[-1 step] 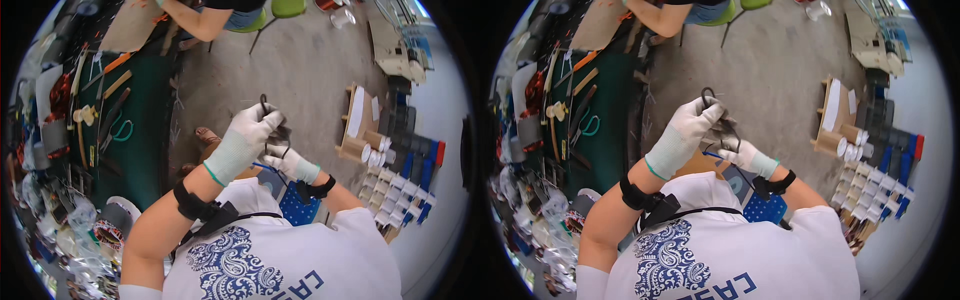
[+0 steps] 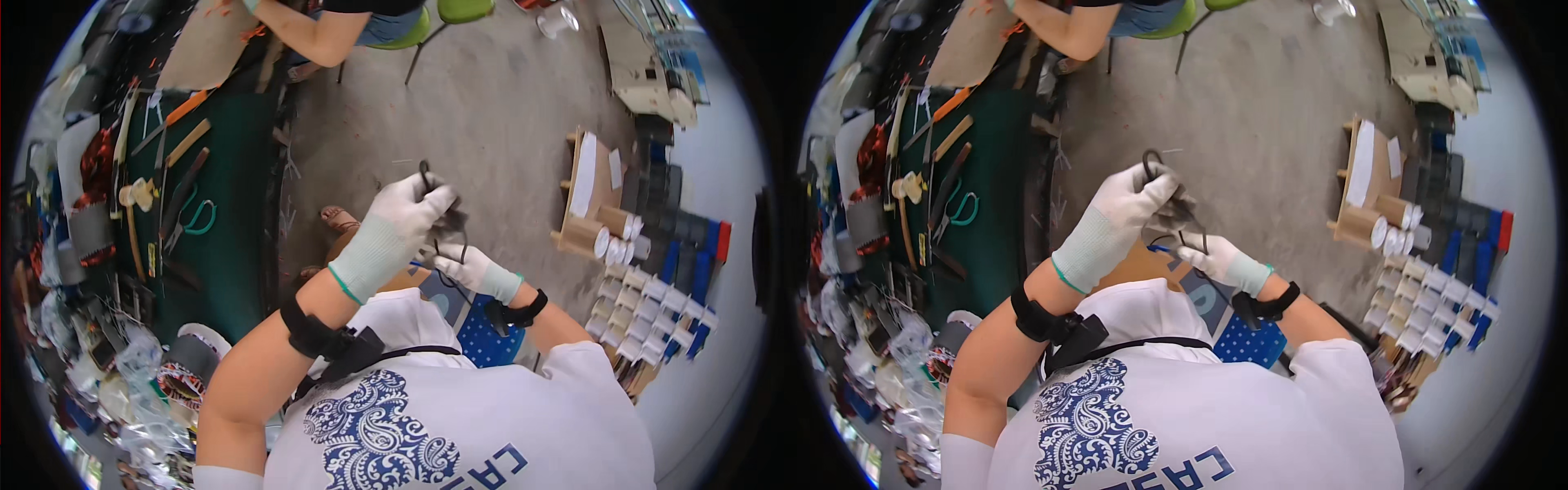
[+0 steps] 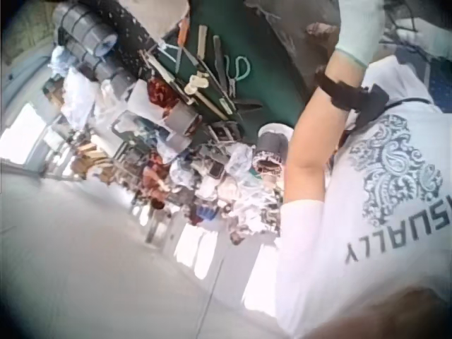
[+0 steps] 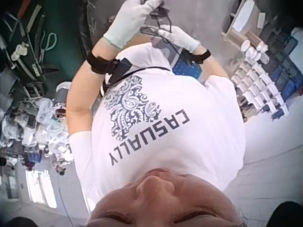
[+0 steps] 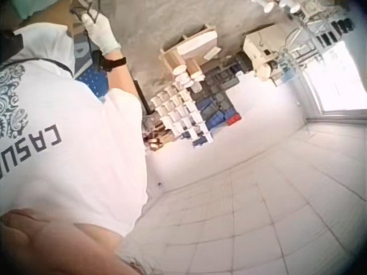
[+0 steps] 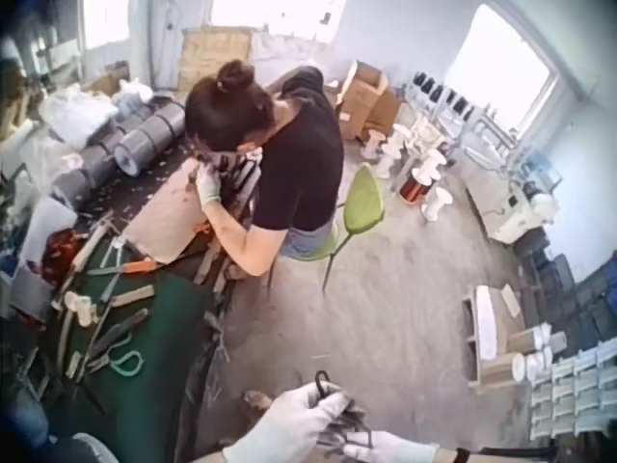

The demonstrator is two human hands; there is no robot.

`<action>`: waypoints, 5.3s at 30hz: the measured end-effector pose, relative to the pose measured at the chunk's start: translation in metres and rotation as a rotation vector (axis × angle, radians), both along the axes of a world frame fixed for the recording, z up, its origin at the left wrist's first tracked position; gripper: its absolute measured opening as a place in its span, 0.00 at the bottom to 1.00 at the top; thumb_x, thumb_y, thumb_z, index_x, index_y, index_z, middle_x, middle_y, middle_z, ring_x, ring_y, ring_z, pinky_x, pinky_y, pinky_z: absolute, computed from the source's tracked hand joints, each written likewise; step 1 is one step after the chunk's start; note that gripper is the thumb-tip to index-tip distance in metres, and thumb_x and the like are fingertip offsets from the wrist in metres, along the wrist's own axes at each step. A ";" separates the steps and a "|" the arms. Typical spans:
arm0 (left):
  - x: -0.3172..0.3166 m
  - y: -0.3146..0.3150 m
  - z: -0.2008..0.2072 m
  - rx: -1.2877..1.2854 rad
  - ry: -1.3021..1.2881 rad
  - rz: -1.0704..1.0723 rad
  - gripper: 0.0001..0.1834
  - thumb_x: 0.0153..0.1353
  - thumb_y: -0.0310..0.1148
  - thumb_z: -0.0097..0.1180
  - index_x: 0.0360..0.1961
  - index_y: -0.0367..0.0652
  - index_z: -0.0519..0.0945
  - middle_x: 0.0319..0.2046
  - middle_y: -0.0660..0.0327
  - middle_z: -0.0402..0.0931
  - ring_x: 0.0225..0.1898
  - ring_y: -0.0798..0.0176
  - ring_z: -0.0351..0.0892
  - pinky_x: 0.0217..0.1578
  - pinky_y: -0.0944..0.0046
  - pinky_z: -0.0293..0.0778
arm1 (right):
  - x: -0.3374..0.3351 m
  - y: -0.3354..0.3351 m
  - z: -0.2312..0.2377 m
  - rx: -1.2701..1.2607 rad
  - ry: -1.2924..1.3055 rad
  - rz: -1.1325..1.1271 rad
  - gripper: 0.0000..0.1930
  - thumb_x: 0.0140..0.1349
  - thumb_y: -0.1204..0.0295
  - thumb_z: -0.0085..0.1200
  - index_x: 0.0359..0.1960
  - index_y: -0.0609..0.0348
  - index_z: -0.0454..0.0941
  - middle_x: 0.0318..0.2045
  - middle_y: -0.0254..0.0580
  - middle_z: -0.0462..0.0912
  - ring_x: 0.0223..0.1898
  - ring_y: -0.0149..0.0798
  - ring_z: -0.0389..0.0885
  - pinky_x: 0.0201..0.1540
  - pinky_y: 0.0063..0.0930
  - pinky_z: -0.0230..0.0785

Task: Tying down and securing copper windings on an electric motor stator using string and pliers.

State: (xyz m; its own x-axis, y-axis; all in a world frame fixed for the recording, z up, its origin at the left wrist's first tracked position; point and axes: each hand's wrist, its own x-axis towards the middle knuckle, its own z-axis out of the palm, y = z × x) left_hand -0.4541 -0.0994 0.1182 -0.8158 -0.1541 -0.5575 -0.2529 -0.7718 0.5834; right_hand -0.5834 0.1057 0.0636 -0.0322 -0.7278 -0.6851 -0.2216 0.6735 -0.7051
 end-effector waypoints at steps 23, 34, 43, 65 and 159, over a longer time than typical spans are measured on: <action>-0.022 0.174 0.014 -0.646 0.716 -1.423 0.12 0.63 0.35 0.54 0.44 0.42 0.82 0.40 0.54 0.83 0.48 0.49 0.82 0.47 0.54 0.78 | -0.148 0.051 0.180 -0.731 0.678 -0.873 0.15 0.78 0.67 0.39 0.51 0.64 0.76 0.44 0.44 0.82 0.34 0.30 0.78 0.34 0.22 0.71; -0.001 0.065 -0.094 -0.092 -0.283 -0.402 0.16 0.75 0.31 0.46 0.57 0.30 0.73 0.45 0.53 0.81 0.42 0.60 0.85 0.44 0.65 0.81 | 0.030 0.160 -0.102 0.470 -0.369 -1.437 0.25 0.71 0.61 0.46 0.64 0.62 0.67 0.59 0.59 0.76 0.53 0.47 0.79 0.53 0.40 0.74; 0.000 0.079 -0.094 0.207 -0.170 -0.475 0.14 0.75 0.34 0.47 0.52 0.34 0.75 0.47 0.51 0.81 0.47 0.54 0.85 0.48 0.60 0.81 | 0.098 0.066 -0.086 0.100 0.040 -0.534 0.11 0.63 0.70 0.54 0.46 0.56 0.79 0.39 0.48 0.84 0.43 0.54 0.83 0.47 0.45 0.75; 0.030 -0.015 0.048 -1.363 0.235 -0.809 0.13 0.62 0.23 0.55 0.49 0.36 0.78 0.31 0.46 0.80 0.36 0.42 0.80 0.38 0.52 0.76 | -0.014 -0.042 0.165 -0.503 0.570 -0.213 0.15 0.65 0.71 0.53 0.53 0.55 0.80 0.44 0.48 0.83 0.45 0.49 0.83 0.51 0.40 0.75; 0.097 0.021 0.026 -1.108 -0.123 -0.580 0.10 0.61 0.35 0.62 0.33 0.38 0.85 0.33 0.51 0.82 0.35 0.50 0.83 0.39 0.56 0.78 | 0.003 -0.024 0.175 0.132 0.174 0.522 0.19 0.70 0.55 0.47 0.48 0.49 0.87 0.27 0.50 0.85 0.27 0.50 0.85 0.34 0.41 0.77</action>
State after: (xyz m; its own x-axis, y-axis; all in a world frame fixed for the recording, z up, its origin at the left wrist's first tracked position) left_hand -0.3566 -0.0785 0.1437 -0.8719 -0.2243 -0.4352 -0.4892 0.3601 0.7944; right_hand -0.5804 0.0822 0.2389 0.1880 -0.5858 -0.7884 -0.6543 0.5239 -0.5453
